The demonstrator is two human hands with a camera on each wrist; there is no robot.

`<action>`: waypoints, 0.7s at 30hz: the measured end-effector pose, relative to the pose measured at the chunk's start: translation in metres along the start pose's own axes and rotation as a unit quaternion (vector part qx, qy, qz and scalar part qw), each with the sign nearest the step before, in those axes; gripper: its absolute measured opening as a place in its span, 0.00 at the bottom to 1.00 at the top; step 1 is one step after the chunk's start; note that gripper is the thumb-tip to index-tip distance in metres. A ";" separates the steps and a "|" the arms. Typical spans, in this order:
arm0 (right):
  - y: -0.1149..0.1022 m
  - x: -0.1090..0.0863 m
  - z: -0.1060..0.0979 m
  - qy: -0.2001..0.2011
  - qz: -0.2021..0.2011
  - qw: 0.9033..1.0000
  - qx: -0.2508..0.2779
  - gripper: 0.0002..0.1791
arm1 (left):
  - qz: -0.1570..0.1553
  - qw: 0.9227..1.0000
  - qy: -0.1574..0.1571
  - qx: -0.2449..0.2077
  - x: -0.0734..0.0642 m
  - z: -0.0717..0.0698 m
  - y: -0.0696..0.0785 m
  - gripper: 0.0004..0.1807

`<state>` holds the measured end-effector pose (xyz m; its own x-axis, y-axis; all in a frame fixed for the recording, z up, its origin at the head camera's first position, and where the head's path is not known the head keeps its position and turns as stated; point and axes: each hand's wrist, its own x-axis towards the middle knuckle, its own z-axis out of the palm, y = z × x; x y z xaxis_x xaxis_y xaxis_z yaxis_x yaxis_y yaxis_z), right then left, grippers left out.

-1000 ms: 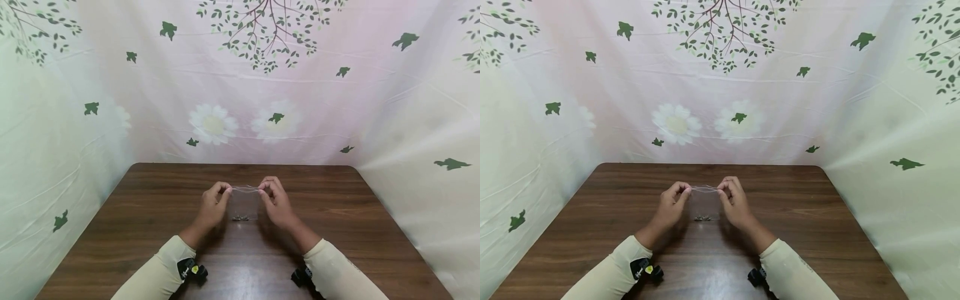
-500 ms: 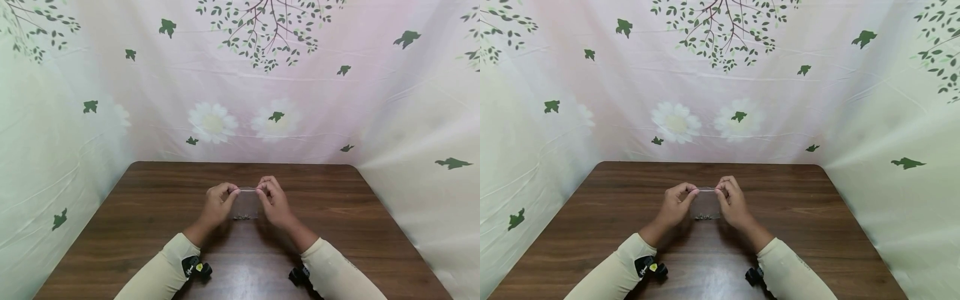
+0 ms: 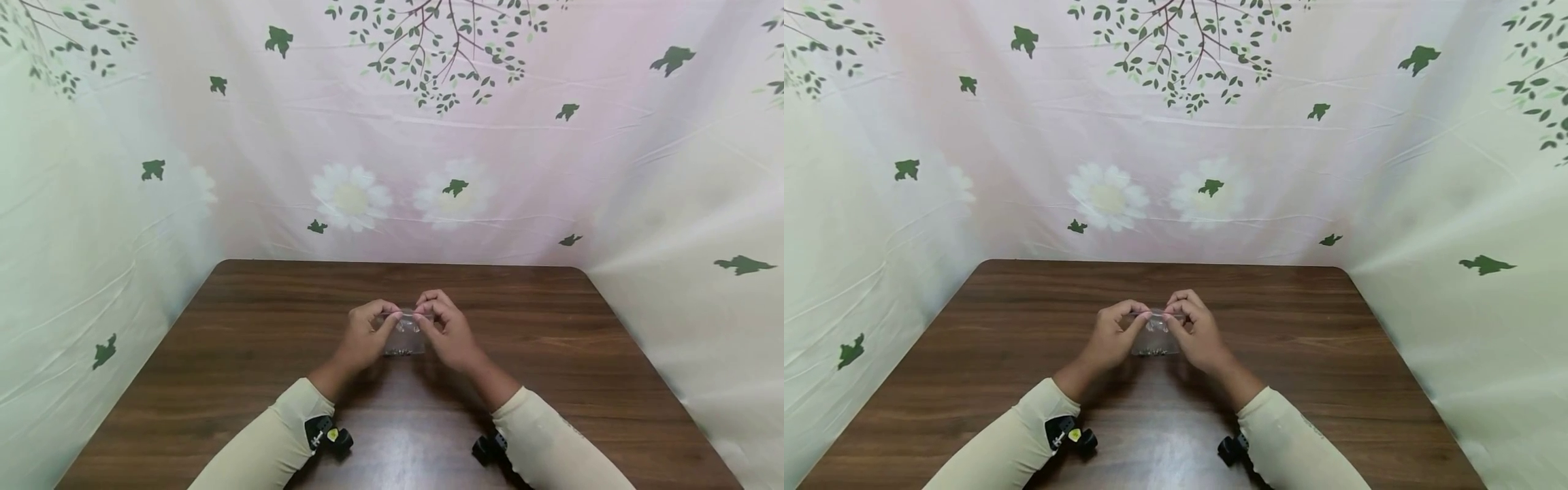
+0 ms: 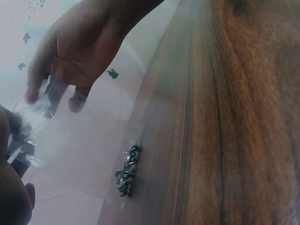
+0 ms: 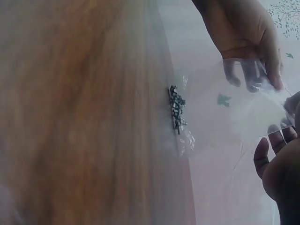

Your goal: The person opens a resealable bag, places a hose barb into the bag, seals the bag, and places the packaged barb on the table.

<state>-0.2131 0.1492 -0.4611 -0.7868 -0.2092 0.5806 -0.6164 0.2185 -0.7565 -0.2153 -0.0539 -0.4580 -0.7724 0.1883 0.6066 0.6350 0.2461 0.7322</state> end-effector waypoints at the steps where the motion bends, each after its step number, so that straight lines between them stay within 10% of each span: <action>1: 0.000 -0.001 0.000 0.001 -0.002 1.000 0.001 0.03 | 0.000 1.000 -0.003 0.002 0.000 0.000 0.000 0.03; 10: -0.003 -0.004 0.005 0.016 -0.024 1.000 0.002 0.04 | -0.056 0.998 -0.013 -0.036 -0.005 -0.002 0.002 0.04; 21: -0.003 0.000 -0.002 0.026 -0.010 0.999 -0.024 0.09 | -0.055 0.998 -0.014 -0.008 0.002 -0.012 0.001 0.16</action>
<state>-0.2114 0.1506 -0.4578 -0.7741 -0.1637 0.6115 -0.6318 0.2601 -0.7302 -0.2159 -0.0651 -0.4525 -0.8372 0.1869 0.5140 0.5466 0.2523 0.7985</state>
